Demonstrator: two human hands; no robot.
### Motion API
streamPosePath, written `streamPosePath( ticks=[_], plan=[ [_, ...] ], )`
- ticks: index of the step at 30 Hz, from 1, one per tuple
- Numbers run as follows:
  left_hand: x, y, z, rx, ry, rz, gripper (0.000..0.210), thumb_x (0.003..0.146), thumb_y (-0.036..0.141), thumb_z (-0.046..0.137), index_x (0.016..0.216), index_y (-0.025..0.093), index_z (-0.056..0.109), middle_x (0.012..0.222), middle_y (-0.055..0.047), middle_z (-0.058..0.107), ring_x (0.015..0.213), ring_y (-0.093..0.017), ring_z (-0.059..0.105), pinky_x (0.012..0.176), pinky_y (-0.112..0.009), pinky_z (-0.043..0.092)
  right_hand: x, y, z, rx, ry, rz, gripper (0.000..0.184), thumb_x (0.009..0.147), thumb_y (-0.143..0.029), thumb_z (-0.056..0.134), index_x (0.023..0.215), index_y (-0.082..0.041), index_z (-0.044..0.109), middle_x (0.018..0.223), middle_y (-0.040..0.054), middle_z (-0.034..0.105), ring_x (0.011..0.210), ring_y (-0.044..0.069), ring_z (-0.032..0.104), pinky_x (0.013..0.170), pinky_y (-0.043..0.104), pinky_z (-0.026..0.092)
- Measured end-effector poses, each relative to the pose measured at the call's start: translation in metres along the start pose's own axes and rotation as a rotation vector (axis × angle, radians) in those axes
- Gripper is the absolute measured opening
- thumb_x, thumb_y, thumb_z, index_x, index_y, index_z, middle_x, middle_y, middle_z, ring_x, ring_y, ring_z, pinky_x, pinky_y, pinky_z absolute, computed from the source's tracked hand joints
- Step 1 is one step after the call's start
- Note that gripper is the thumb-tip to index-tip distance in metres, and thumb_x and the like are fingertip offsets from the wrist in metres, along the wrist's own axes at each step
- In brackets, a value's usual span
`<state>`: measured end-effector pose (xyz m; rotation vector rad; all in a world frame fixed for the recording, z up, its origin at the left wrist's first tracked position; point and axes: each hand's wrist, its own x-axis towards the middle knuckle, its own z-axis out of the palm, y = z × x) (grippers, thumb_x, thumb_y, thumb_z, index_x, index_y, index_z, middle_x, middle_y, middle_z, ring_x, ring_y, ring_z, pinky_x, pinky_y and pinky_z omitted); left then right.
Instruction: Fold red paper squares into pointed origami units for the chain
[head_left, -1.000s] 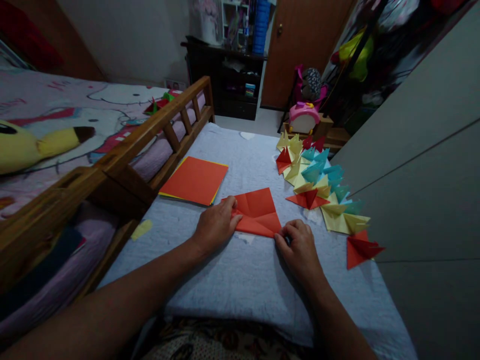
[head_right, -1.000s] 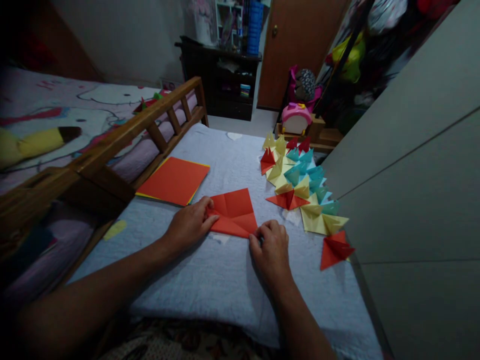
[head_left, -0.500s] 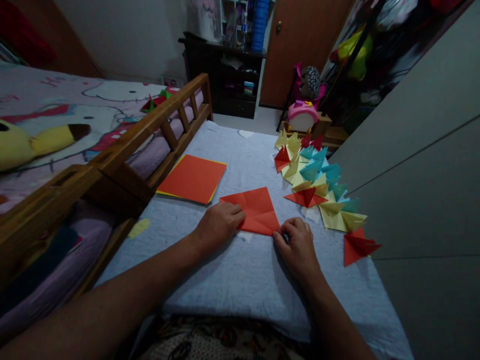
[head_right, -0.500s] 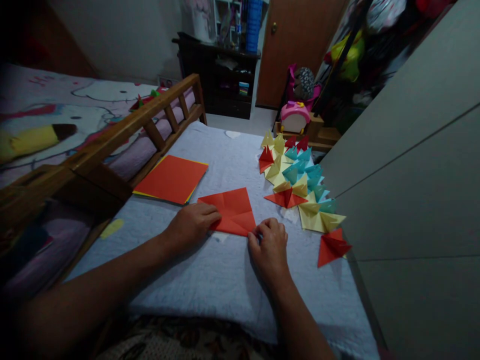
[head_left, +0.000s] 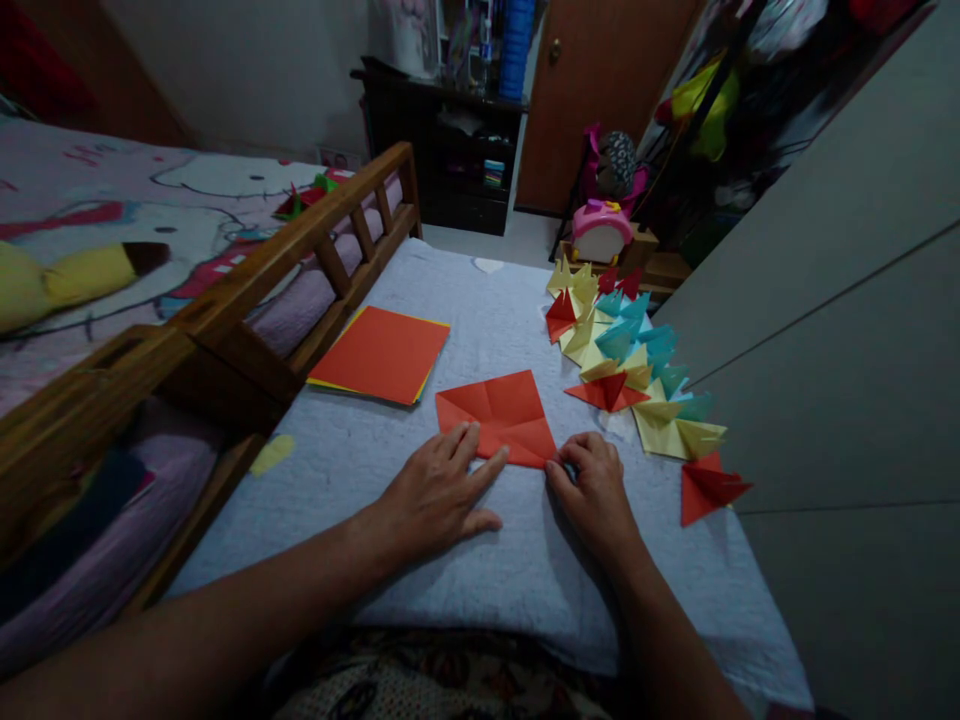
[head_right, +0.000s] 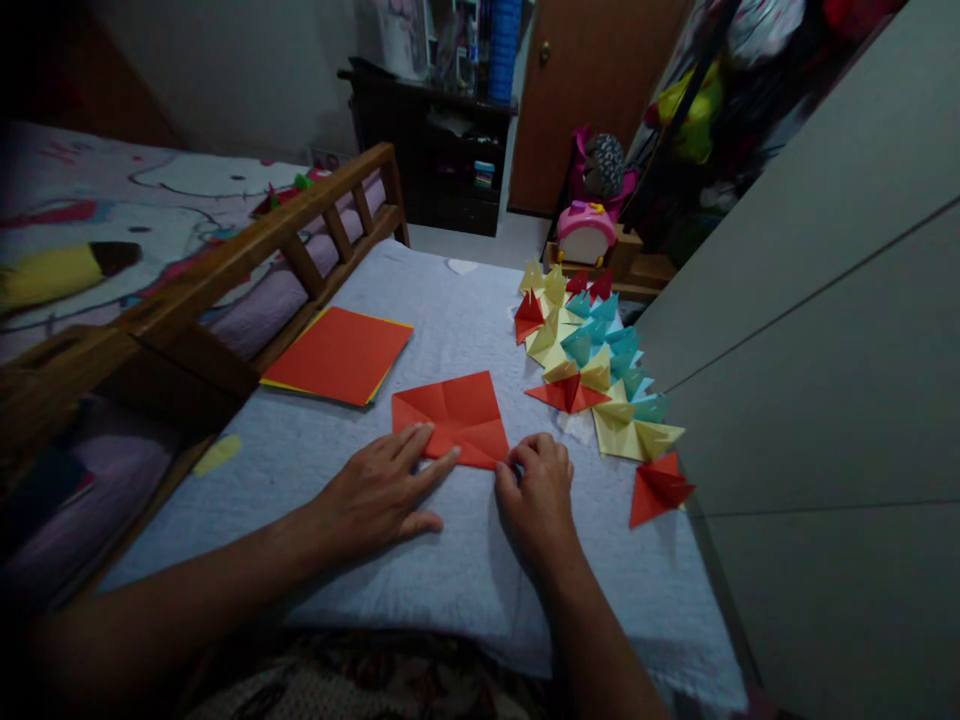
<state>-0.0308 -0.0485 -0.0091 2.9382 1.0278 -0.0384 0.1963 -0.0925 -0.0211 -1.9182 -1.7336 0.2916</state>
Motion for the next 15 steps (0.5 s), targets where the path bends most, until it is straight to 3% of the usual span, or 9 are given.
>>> streamPosePath(
  ticks=[5,10,15],
  plan=[
    [-0.0020,-0.0001,0.0032,0.012,0.023,0.030,0.078,0.088,0.072,0.052,0.148,0.023,0.044,0.154,-0.013,0.045,0.136,-0.039,0.042,0.109,-0.048,0.038,-0.0008,0.0027,-0.0020,0.000,0.001,0.005,0.008,0.084,-0.019,0.060,0.077,-0.021,0.064,0.093,0.0058,0.059,0.092,0.024,0.052,0.086,0.039,0.040],
    [-0.0014,0.0005,0.0035,0.016,0.007,0.033,0.080,0.089,0.074,0.049,0.149,0.022,0.043,0.155,-0.012,0.044,0.137,-0.041,0.042,0.107,-0.051,0.039,-0.0012,0.0053,-0.0018,-0.021,0.011,0.023,0.007,0.083,-0.019,0.059,0.077,-0.021,0.063,0.093,0.0068,0.059,0.093,0.025,0.051,0.087,0.041,0.040],
    [-0.0013,0.0023,0.0032,-0.013,0.024,0.033,0.078,0.087,0.073,0.053,0.151,0.030,0.041,0.157,-0.011,0.041,0.137,-0.041,0.041,0.106,-0.052,0.039,-0.0009,0.0069,-0.0037,-0.003,0.025,0.014,0.005,0.082,-0.019,0.058,0.079,-0.022,0.061,0.090,0.0063,0.059,0.092,0.025,0.052,0.087,0.042,0.042]
  ],
)
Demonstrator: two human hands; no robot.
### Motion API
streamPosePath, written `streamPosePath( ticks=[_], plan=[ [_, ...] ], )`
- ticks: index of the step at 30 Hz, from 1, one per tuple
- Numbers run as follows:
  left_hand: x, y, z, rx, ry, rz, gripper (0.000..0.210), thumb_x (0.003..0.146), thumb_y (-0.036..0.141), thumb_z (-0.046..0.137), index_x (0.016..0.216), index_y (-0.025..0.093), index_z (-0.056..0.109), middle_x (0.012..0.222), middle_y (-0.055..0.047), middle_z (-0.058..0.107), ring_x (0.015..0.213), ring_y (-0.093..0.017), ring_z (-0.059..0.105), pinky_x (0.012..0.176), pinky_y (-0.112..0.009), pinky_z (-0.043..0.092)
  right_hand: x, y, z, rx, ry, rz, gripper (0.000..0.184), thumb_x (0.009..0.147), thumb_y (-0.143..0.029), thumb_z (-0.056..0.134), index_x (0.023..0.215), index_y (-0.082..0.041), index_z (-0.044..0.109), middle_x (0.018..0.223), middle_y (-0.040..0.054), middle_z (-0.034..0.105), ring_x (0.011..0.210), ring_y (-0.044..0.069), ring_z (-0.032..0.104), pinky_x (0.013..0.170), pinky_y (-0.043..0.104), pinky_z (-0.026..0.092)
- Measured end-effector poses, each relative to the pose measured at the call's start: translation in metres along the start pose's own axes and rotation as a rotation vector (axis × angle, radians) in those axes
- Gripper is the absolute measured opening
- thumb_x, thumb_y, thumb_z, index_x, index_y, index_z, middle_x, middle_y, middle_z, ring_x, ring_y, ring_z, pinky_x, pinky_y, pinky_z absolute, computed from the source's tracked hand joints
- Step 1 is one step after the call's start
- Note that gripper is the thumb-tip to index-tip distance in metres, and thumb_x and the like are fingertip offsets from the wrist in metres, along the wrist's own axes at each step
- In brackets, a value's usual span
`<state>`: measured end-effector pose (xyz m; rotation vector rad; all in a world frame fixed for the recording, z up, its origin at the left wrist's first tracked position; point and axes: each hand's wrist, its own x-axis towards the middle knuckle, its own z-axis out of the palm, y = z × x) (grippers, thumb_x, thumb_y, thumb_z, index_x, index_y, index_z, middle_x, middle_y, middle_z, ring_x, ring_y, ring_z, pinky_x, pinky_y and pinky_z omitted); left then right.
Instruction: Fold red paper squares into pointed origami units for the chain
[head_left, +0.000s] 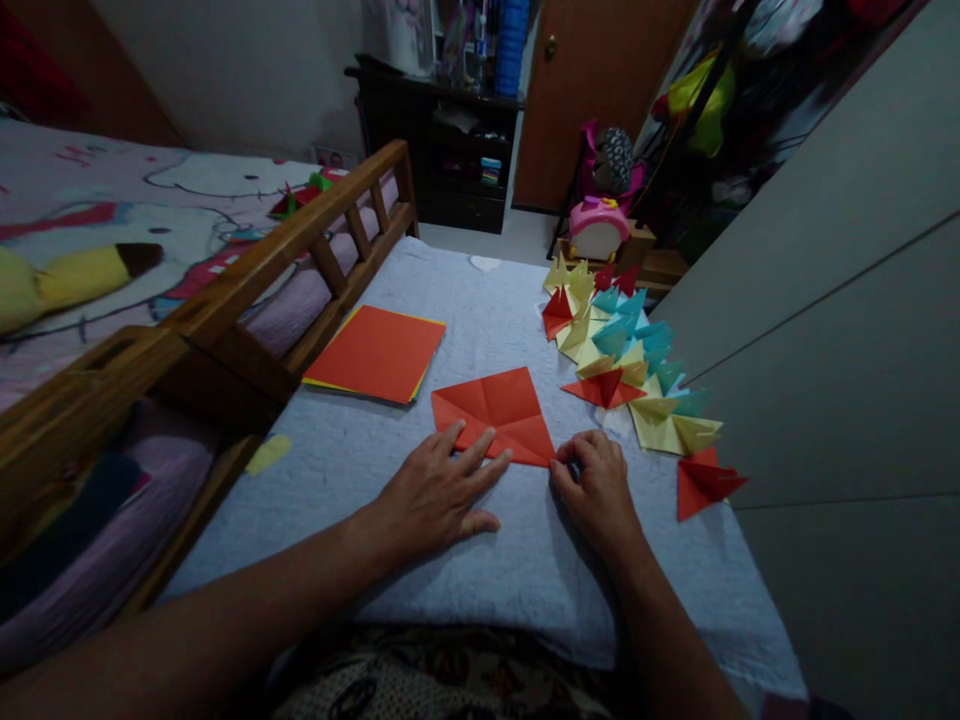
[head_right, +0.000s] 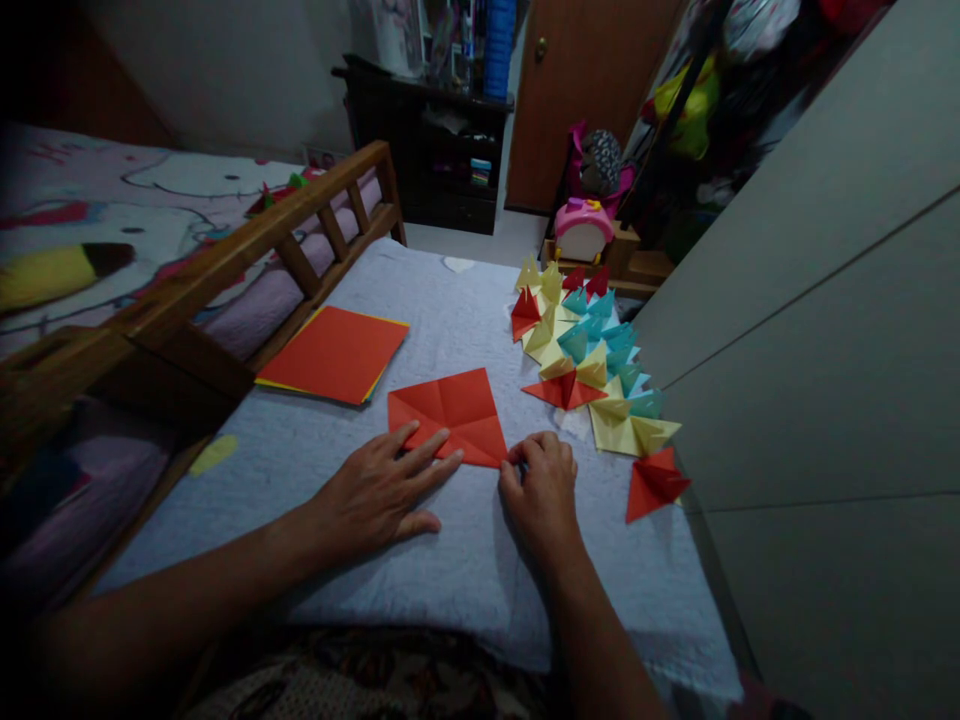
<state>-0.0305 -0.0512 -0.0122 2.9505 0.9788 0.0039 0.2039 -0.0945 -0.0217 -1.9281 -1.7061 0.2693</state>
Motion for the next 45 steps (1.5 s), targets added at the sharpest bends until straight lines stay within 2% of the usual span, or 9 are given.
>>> streamPosePath(
  ticks=[5,8,11,14,18,26,34,39,45],
  plan=[
    [0.002,0.002,-0.003,0.012,-0.033,-0.004,0.079,0.086,0.074,0.054,0.150,0.030,0.041,0.156,-0.011,0.042,0.134,-0.043,0.042,0.104,-0.052,0.039,-0.012,-0.015,-0.011,0.034,0.031,-0.179,0.015,0.088,-0.016,0.054,0.097,-0.020,0.065,0.103,0.0094,0.063,0.103,0.026,0.055,0.093,0.045,0.044],
    [0.002,0.002,-0.003,0.010,-0.028,-0.006,0.078,0.087,0.074,0.052,0.150,0.030,0.042,0.155,-0.011,0.043,0.134,-0.043,0.043,0.104,-0.052,0.039,-0.025,-0.028,-0.012,0.039,-0.102,-0.396,0.024,0.092,-0.015,0.051,0.110,-0.020,0.066,0.118,0.0105,0.066,0.112,0.025,0.058,0.101,0.046,0.044],
    [0.002,0.002,-0.001,0.004,-0.007,-0.011,0.079,0.086,0.074,0.054,0.149,0.029,0.043,0.155,-0.011,0.043,0.136,-0.042,0.042,0.105,-0.052,0.038,-0.036,-0.035,-0.005,0.022,-0.189,-0.497,0.041,0.093,-0.015,0.047,0.132,-0.020,0.058,0.137,0.0109,0.061,0.128,0.025,0.053,0.111,0.049,0.041],
    [0.001,0.002,0.002,0.001,0.003,-0.008,0.077,0.087,0.074,0.053,0.149,0.028,0.044,0.155,-0.012,0.044,0.136,-0.041,0.042,0.105,-0.052,0.038,-0.043,-0.034,0.004,-0.014,-0.194,-0.483,0.048,0.095,-0.021,0.050,0.143,-0.019,0.050,0.148,0.0132,0.053,0.137,0.027,0.048,0.114,0.051,0.041],
    [0.001,0.001,0.003,-0.001,0.026,-0.002,0.076,0.089,0.075,0.046,0.150,0.028,0.044,0.154,-0.012,0.045,0.134,-0.042,0.043,0.105,-0.052,0.038,-0.046,-0.030,0.009,-0.061,-0.196,-0.447,0.048,0.094,-0.023,0.051,0.142,-0.017,0.051,0.149,0.0142,0.052,0.138,0.028,0.048,0.113,0.052,0.043],
    [0.000,0.001,0.002,0.012,0.012,-0.006,0.077,0.089,0.074,0.047,0.151,0.028,0.041,0.155,-0.011,0.044,0.133,-0.044,0.042,0.104,-0.052,0.038,-0.048,-0.027,0.005,-0.139,-0.242,-0.443,0.052,0.092,-0.023,0.055,0.143,-0.012,0.050,0.153,0.0145,0.047,0.143,0.030,0.041,0.116,0.054,0.041],
    [0.001,0.001,0.000,0.025,-0.010,-0.001,0.077,0.089,0.072,0.051,0.151,0.028,0.040,0.156,-0.011,0.042,0.135,-0.043,0.041,0.107,-0.051,0.037,-0.048,-0.026,0.000,-0.152,-0.294,-0.435,0.062,0.093,-0.030,0.056,0.151,-0.014,0.040,0.157,0.0139,0.042,0.146,0.028,0.037,0.116,0.052,0.040],
    [0.002,0.002,-0.002,0.044,-0.024,0.001,0.076,0.090,0.072,0.050,0.153,0.033,0.035,0.156,-0.011,0.041,0.134,-0.041,0.042,0.105,-0.051,0.039,-0.047,-0.028,-0.001,-0.174,-0.302,-0.418,0.066,0.093,-0.031,0.056,0.153,-0.013,0.036,0.159,0.0133,0.037,0.148,0.027,0.034,0.119,0.048,0.036],
    [0.000,0.001,0.000,0.074,-0.009,0.011,0.078,0.088,0.073,0.051,0.153,0.032,0.036,0.156,-0.010,0.041,0.134,-0.042,0.044,0.105,-0.051,0.040,-0.046,-0.030,-0.005,-0.261,-0.388,-0.382,0.067,0.095,-0.037,0.055,0.155,-0.015,0.033,0.162,0.0102,0.033,0.149,0.027,0.032,0.120,0.050,0.031]
  ],
)
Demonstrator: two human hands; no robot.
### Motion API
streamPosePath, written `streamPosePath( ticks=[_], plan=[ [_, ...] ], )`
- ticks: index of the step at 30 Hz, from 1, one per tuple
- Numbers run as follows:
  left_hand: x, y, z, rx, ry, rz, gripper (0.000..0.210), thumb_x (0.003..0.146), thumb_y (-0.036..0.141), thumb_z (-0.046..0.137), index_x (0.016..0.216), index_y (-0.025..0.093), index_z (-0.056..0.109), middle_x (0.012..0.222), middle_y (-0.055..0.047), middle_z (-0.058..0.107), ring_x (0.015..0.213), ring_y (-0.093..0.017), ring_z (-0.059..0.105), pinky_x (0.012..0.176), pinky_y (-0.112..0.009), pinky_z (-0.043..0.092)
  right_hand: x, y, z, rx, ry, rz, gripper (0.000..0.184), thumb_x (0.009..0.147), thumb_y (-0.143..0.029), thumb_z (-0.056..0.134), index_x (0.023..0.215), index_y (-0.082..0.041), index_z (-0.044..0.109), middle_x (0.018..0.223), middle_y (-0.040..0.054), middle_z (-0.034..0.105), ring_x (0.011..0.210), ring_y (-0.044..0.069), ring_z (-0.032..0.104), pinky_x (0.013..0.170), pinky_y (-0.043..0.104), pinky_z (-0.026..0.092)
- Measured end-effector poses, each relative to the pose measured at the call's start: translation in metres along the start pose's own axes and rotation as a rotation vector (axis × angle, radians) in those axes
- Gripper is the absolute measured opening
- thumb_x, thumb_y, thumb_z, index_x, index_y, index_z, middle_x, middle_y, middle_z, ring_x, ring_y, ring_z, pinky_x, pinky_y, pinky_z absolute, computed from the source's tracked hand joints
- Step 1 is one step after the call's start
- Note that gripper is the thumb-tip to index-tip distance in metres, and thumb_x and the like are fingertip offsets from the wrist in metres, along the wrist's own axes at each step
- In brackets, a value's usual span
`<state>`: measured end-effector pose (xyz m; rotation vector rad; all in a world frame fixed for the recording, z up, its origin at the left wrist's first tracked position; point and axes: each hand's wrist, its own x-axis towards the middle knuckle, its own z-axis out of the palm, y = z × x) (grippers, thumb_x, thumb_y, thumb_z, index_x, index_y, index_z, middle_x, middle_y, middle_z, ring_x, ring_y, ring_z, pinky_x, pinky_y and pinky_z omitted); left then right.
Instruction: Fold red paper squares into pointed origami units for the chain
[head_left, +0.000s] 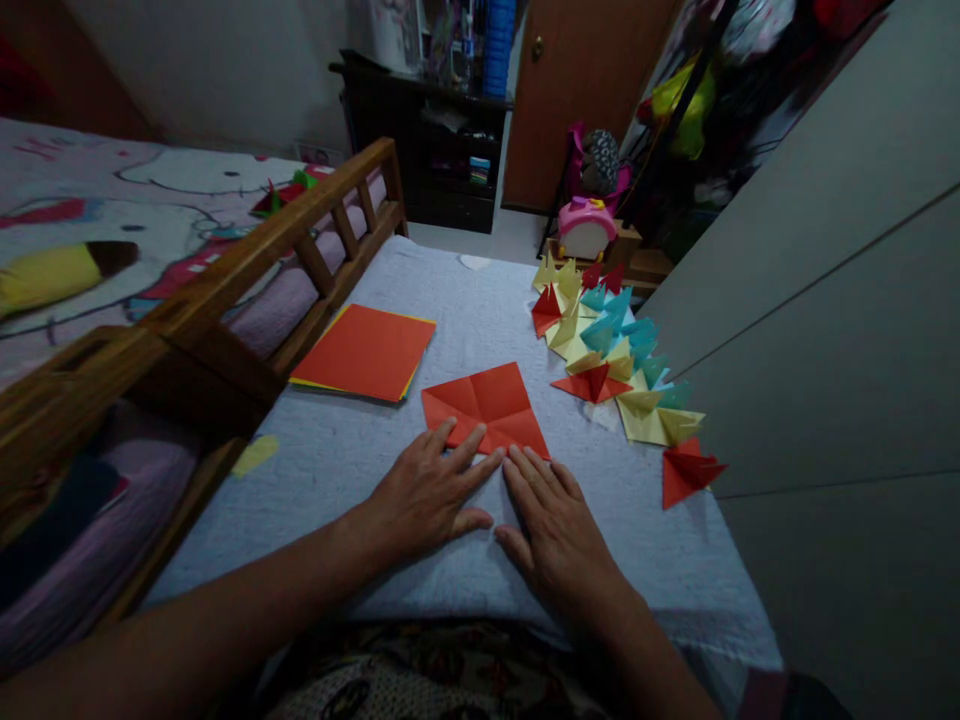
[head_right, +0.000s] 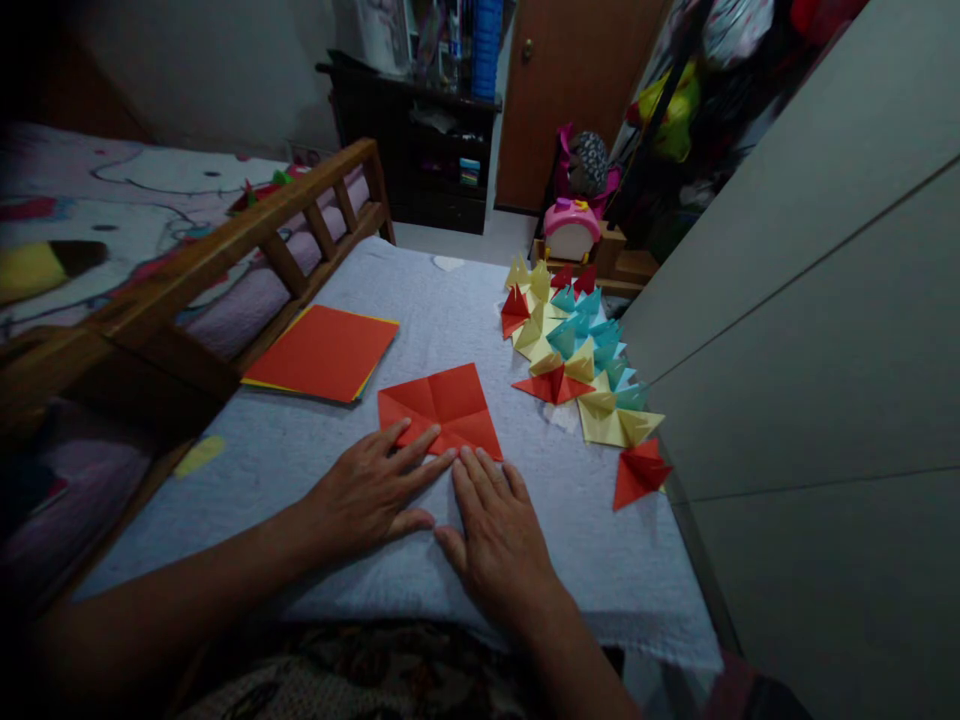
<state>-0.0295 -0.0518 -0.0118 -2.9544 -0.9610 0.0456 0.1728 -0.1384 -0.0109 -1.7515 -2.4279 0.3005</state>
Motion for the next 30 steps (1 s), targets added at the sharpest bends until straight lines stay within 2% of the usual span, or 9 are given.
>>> streamPosePath(
  ticks=[10,15,20,25,30],
  plan=[
    [-0.001,0.000,0.003,-0.014,0.015,-0.007,0.078,0.088,0.076,0.048,0.150,0.030,0.041,0.156,-0.010,0.042,0.134,-0.043,0.043,0.104,-0.052,0.040,-0.007,0.023,-0.005,-0.055,-0.014,0.129,0.062,0.098,-0.041,0.050,0.154,-0.023,0.035,0.162,0.0053,0.033,0.150,0.029,0.027,0.119,0.057,0.022],
    [-0.002,-0.001,0.005,-0.011,0.020,-0.002,0.078,0.089,0.076,0.044,0.151,0.029,0.040,0.156,-0.010,0.042,0.135,-0.044,0.042,0.105,-0.052,0.038,-0.009,0.035,-0.004,0.003,0.082,0.158,0.052,0.099,-0.036,0.048,0.149,-0.022,0.043,0.157,0.0070,0.043,0.147,0.031,0.032,0.117,0.058,0.026],
    [-0.002,-0.001,0.006,-0.020,0.028,-0.006,0.076,0.090,0.076,0.043,0.151,0.031,0.041,0.157,-0.009,0.042,0.135,-0.043,0.041,0.105,-0.052,0.037,0.007,0.045,-0.002,0.173,0.265,0.168,0.035,0.092,-0.024,0.054,0.126,-0.017,0.060,0.137,0.0145,0.059,0.131,0.029,0.049,0.109,0.051,0.039],
    [-0.003,-0.001,0.006,-0.049,0.042,-0.018,0.075,0.089,0.076,0.045,0.150,0.032,0.042,0.156,-0.008,0.042,0.135,-0.043,0.040,0.107,-0.052,0.035,0.031,0.045,-0.004,0.206,0.267,0.306,0.009,0.085,-0.019,0.062,0.092,-0.020,0.067,0.122,0.0124,0.062,0.118,0.030,0.053,0.101,0.049,0.042],
    [-0.002,-0.003,0.007,-0.050,0.098,0.006,0.074,0.089,0.075,0.047,0.147,0.030,0.044,0.153,-0.009,0.046,0.139,-0.039,0.037,0.114,-0.054,0.026,0.039,0.042,-0.002,0.179,0.277,0.375,0.003,0.084,-0.019,0.064,0.082,-0.020,0.065,0.121,0.0109,0.062,0.117,0.030,0.051,0.102,0.049,0.038]
  ],
)
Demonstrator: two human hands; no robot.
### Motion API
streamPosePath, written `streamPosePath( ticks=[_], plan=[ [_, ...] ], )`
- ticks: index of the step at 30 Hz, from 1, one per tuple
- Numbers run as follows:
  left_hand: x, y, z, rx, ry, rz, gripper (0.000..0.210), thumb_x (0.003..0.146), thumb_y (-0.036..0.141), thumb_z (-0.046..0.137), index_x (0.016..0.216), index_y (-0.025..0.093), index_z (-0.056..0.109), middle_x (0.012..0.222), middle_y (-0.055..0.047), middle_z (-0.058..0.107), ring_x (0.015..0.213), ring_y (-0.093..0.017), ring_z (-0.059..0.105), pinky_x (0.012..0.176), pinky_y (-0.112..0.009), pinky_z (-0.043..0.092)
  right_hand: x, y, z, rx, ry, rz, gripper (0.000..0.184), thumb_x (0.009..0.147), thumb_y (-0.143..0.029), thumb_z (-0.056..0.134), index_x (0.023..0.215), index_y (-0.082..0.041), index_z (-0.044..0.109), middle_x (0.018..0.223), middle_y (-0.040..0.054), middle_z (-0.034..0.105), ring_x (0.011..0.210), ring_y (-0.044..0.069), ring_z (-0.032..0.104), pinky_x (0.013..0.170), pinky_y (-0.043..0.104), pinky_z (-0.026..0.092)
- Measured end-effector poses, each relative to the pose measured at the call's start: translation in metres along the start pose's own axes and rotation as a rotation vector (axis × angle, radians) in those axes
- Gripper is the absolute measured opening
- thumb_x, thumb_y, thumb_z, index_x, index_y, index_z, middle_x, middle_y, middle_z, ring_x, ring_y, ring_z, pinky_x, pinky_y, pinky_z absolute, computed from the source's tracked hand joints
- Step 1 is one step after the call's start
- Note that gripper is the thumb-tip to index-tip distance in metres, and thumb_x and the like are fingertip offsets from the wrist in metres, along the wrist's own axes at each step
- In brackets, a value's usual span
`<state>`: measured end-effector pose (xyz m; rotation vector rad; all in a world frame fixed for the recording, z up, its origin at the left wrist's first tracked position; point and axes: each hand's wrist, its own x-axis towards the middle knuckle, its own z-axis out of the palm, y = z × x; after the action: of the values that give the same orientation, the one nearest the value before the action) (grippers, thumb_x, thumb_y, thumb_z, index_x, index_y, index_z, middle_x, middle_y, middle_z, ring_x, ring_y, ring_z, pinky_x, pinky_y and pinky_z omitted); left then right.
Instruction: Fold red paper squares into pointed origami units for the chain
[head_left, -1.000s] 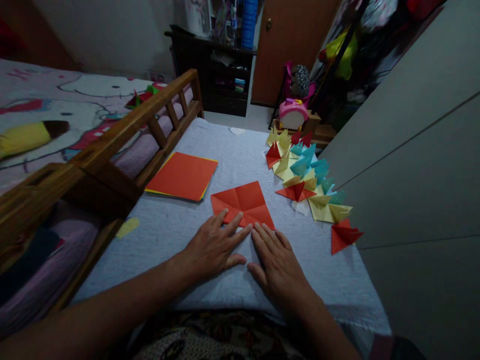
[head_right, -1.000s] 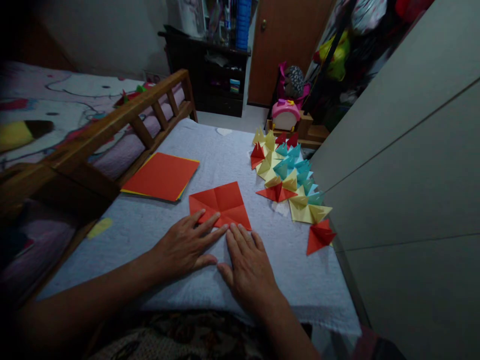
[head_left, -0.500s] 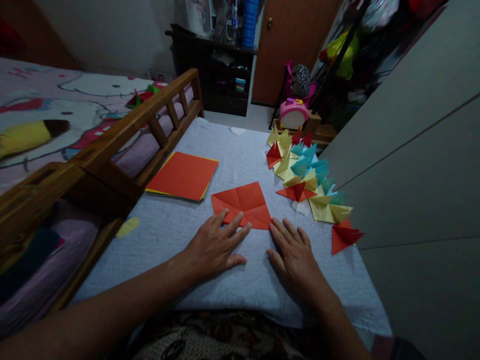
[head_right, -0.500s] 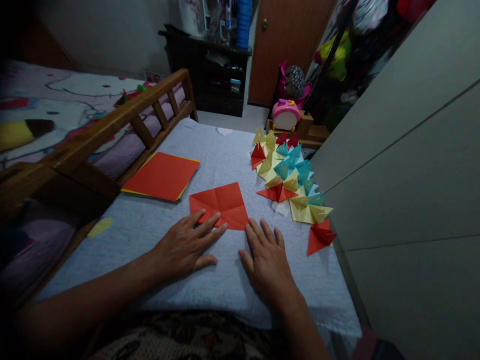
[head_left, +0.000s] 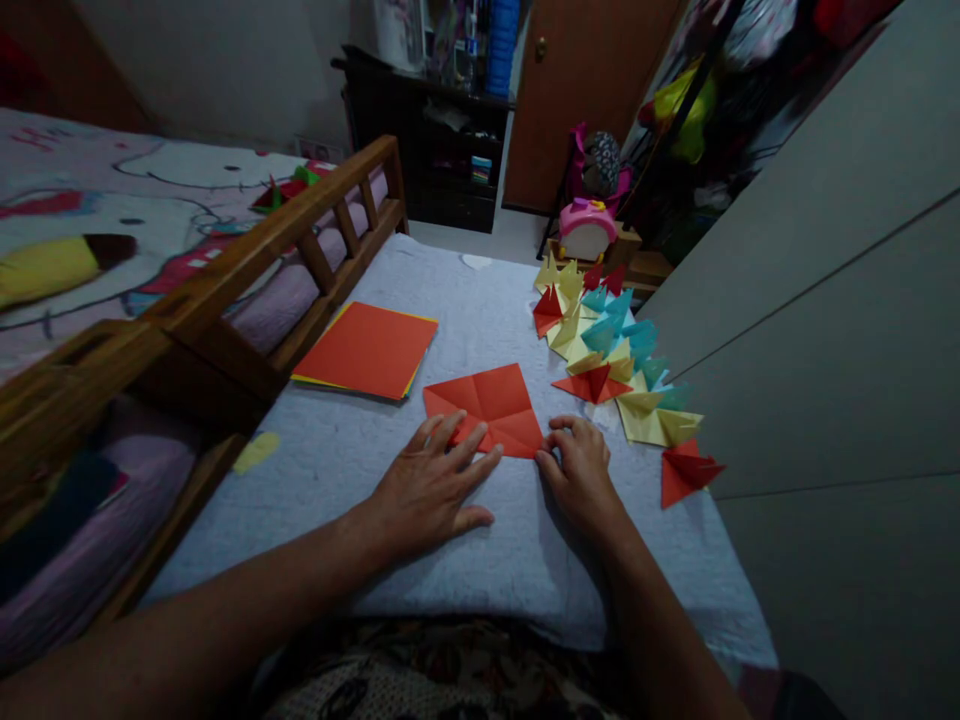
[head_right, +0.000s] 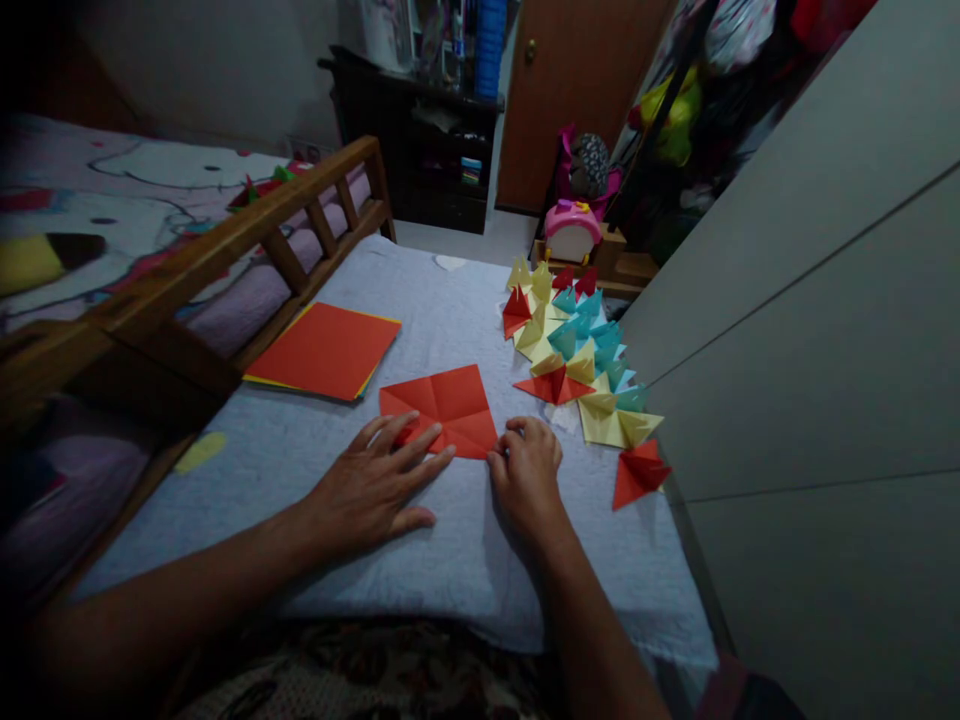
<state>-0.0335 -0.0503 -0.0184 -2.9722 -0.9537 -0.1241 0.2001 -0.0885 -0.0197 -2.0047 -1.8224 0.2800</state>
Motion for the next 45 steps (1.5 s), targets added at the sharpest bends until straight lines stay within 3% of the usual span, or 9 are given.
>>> streamPosePath(
  ticks=[4,10,17,35,39,42,45],
  plan=[
    [0.000,-0.002,0.005,-0.008,0.010,0.052,0.072,0.092,0.071,0.045,0.147,0.025,0.041,0.153,-0.013,0.044,0.142,-0.032,0.037,0.116,-0.048,0.026,-0.001,-0.002,0.001,-0.026,0.008,-0.018,0.006,0.087,-0.020,0.061,0.083,-0.019,0.065,0.122,0.0113,0.061,0.118,0.030,0.049,0.102,0.048,0.037],
    [-0.001,-0.001,0.008,-0.030,-0.024,0.051,0.073,0.093,0.067,0.050,0.149,0.021,0.040,0.154,-0.018,0.041,0.139,-0.034,0.040,0.113,-0.044,0.034,0.000,-0.007,0.000,-0.031,0.008,0.020,0.013,0.088,-0.020,0.055,0.080,-0.020,0.065,0.121,0.0112,0.061,0.117,0.030,0.048,0.102,0.050,0.037],
    [-0.001,-0.001,0.002,-0.054,-0.053,0.043,0.074,0.091,0.068,0.052,0.152,0.029,0.035,0.157,-0.014,0.038,0.139,-0.035,0.039,0.113,-0.045,0.035,-0.002,-0.010,0.004,-0.038,0.065,0.025,0.014,0.087,-0.019,0.054,0.077,-0.021,0.064,0.119,0.0122,0.062,0.114,0.032,0.049,0.099,0.052,0.039],
    [-0.002,-0.001,0.008,-0.045,-0.036,0.037,0.074,0.092,0.068,0.049,0.151,0.024,0.037,0.155,-0.015,0.040,0.139,-0.034,0.037,0.113,-0.046,0.033,-0.004,-0.014,0.007,-0.099,0.099,0.037,0.011,0.089,-0.018,0.050,0.092,-0.020,0.061,0.118,0.0127,0.062,0.111,0.031,0.050,0.097,0.049,0.038],
    [-0.001,-0.001,0.008,-0.051,-0.028,0.029,0.073,0.092,0.066,0.051,0.150,0.024,0.038,0.155,-0.016,0.039,0.139,-0.035,0.037,0.112,-0.047,0.034,-0.004,-0.018,0.005,-0.139,0.074,0.030,0.012,0.092,-0.030,0.052,0.091,-0.021,0.060,0.113,0.0126,0.060,0.109,0.032,0.050,0.096,0.050,0.038],
    [0.000,0.000,0.005,-0.054,-0.045,0.034,0.070,0.093,0.064,0.051,0.150,0.024,0.039,0.155,-0.015,0.039,0.138,-0.035,0.037,0.112,-0.048,0.034,-0.004,-0.022,0.005,-0.157,0.072,0.034,0.026,0.088,-0.046,0.059,0.090,-0.021,0.058,0.111,0.0133,0.059,0.109,0.034,0.049,0.096,0.052,0.038],
    [0.001,0.000,0.003,-0.062,-0.060,0.033,0.070,0.093,0.063,0.051,0.150,0.023,0.039,0.155,-0.015,0.040,0.138,-0.036,0.037,0.112,-0.049,0.034,-0.004,-0.023,0.006,-0.169,0.091,0.033,0.028,0.087,-0.048,0.060,0.090,-0.021,0.056,0.108,0.0135,0.059,0.108,0.034,0.049,0.095,0.052,0.038]
  ],
)
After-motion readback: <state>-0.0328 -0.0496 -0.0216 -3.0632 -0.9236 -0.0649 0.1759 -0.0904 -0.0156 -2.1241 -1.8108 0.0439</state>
